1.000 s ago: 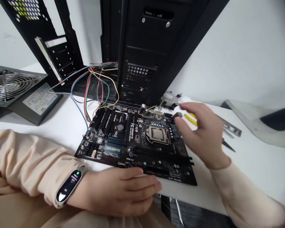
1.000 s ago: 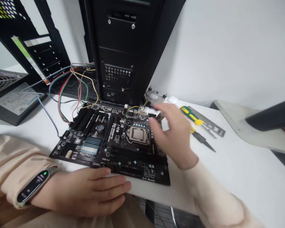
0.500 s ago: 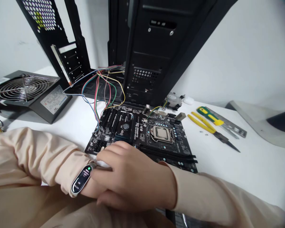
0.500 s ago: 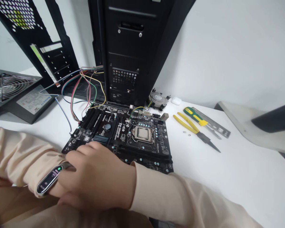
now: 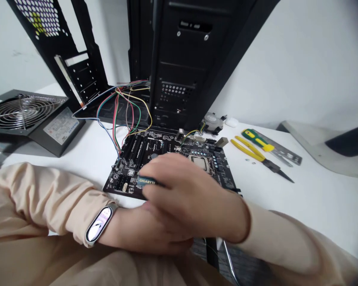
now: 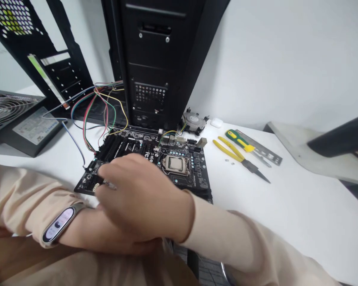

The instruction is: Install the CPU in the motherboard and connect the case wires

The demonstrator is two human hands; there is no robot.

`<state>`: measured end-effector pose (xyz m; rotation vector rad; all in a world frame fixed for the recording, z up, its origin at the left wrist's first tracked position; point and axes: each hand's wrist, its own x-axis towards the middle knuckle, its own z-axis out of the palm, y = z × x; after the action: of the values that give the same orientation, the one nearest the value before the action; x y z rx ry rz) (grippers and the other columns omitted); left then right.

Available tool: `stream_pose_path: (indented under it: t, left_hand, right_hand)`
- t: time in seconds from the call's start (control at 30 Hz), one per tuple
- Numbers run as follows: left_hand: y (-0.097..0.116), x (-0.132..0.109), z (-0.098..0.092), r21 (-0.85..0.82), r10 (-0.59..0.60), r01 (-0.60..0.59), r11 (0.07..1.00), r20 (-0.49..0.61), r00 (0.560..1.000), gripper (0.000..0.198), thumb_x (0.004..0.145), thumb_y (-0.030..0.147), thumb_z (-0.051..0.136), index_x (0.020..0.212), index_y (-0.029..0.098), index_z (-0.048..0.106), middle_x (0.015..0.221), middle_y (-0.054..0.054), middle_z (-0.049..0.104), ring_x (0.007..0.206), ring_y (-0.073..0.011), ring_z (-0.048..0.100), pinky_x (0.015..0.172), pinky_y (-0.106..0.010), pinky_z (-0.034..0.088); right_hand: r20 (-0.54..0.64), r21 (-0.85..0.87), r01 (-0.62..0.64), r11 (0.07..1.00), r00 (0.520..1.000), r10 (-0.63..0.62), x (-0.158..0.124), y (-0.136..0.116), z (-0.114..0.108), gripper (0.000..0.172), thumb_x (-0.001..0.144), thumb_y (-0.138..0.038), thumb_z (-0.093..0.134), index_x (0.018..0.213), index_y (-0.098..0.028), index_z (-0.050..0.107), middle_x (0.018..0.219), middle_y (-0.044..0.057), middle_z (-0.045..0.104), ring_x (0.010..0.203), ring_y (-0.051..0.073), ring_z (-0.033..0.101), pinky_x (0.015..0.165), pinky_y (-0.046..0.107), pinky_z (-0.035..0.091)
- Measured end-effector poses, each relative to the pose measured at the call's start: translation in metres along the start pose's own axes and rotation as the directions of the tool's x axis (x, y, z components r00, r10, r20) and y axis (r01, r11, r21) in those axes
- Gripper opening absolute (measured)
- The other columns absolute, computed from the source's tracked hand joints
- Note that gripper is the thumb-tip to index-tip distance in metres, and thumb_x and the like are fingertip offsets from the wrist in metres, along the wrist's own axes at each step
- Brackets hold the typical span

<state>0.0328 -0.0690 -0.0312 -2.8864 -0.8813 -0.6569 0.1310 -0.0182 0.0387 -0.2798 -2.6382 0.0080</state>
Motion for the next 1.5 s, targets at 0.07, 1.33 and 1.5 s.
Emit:
stream_pose_path:
  t: [0.07, 1.33, 1.5]
  left_hand:
    - [-0.012, -0.024, -0.010, 0.017, 0.301, -0.301, 0.953, 0.025, 0.953, 0.016, 0.094, 0.022, 0.053, 0.098, 0.029, 0.067, 0.125, 0.012, 0.062, 0.123, -0.0079, 0.050, 0.102, -0.021, 0.042]
    - [-0.012, -0.036, -0.005, 0.234, 0.264, -0.271, 0.934, 0.063, 0.963, 0.033, 0.094, 0.032, 0.049, 0.125, 0.026, 0.055, 0.131, -0.004, 0.059, 0.117, -0.0225, 0.052, 0.105, -0.040, 0.027]
    - [-0.012, -0.038, -0.004, 0.227, 0.261, -0.265, 0.937, 0.049, 0.964, 0.038, 0.090, 0.033, 0.055, 0.127, 0.026, 0.054, 0.128, -0.007, 0.061, 0.116, -0.0263, 0.054, 0.105, -0.044, 0.025]
  right_hand:
    - [-0.043, -0.055, -0.077, 0.995, 0.996, 0.075, -0.014, 0.015, -0.012, 0.027, 0.091, -0.024, 0.045, 0.074, -0.016, 0.063, 0.095, 0.011, 0.065, 0.086, 0.022, 0.058, 0.076, 0.040, 0.047]
    - [-0.054, -0.114, -0.799, 0.591, 0.599, 0.799, -0.146, 0.128, -0.017, 0.030, 0.084, -0.036, 0.050, 0.107, -0.018, 0.057, 0.098, 0.011, 0.069, 0.094, 0.028, 0.065, 0.080, 0.045, 0.051]
    - [-0.049, -0.144, -0.799, 0.583, 0.594, 0.803, -0.147, 0.127, -0.017, 0.031, 0.084, -0.036, 0.048, 0.108, -0.017, 0.055, 0.098, 0.012, 0.069, 0.093, 0.028, 0.065, 0.079, 0.044, 0.051]
